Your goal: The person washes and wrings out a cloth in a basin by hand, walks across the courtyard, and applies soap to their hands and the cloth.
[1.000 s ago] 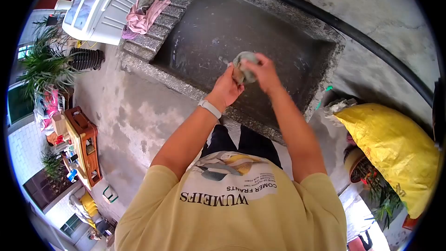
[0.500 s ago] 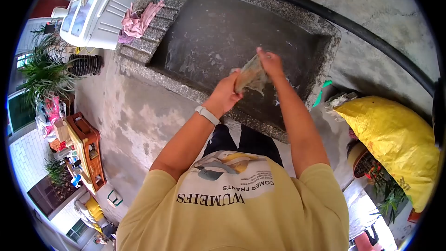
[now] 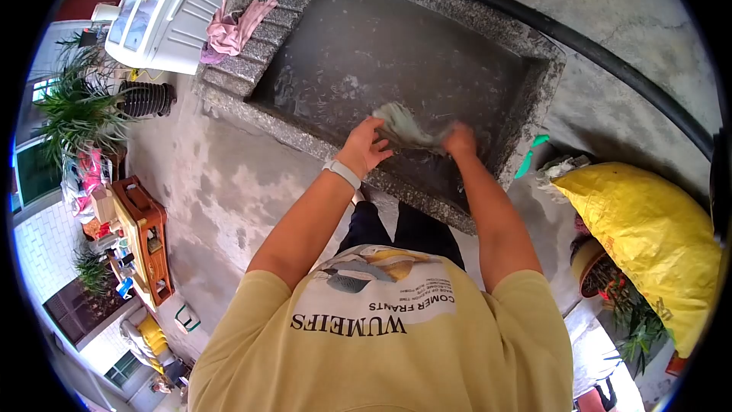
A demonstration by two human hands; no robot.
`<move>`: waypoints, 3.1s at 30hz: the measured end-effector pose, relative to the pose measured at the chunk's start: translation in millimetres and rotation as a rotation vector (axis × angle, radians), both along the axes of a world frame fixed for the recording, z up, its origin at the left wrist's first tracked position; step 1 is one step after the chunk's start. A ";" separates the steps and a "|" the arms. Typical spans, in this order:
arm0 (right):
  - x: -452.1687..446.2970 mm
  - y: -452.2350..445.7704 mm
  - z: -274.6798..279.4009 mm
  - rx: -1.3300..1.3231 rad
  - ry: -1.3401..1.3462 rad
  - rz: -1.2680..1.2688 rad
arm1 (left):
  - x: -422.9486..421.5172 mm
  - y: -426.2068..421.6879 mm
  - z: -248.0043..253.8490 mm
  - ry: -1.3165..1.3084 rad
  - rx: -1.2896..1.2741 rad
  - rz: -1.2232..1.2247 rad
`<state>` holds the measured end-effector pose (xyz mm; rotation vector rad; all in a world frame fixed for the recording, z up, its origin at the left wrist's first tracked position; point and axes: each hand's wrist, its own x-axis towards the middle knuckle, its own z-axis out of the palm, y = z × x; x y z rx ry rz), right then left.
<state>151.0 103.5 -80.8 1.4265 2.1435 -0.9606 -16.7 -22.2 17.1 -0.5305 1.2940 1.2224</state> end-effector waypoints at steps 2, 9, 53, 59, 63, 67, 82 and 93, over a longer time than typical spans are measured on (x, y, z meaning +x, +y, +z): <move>0.2 -0.8 -17.0 -0.069 0.037 -0.264 | 1.9 1.5 6.0 0.019 -0.002 -0.014; -18.5 -8.4 120.6 -1.162 1.016 -0.820 | 8.4 17.8 17.9 -0.012 -0.091 -0.147; -80.7 -52.4 153.5 0.502 0.996 -0.204 | 27.3 9.6 21.1 -0.301 0.407 -0.141; -79.5 -17.4 109.8 0.062 1.058 -0.522 | 30.9 14.7 41.0 -0.169 0.326 -0.373; -56.1 14.1 56.0 0.033 1.051 -0.763 | 40.1 14.3 66.7 0.056 0.237 -0.466; -17.5 35.7 36.2 0.212 0.816 -0.651 | 12.3 -1.1 56.6 0.418 0.080 -0.401; -7.0 -27.0 15.2 -0.015 0.085 0.142 | 6.0 -14.4 3.2 -0.144 0.127 0.101; -34.6 -40.3 61.1 -1.074 0.766 -0.861 | 3.2 -3.4 -12.9 -0.066 -0.087 0.049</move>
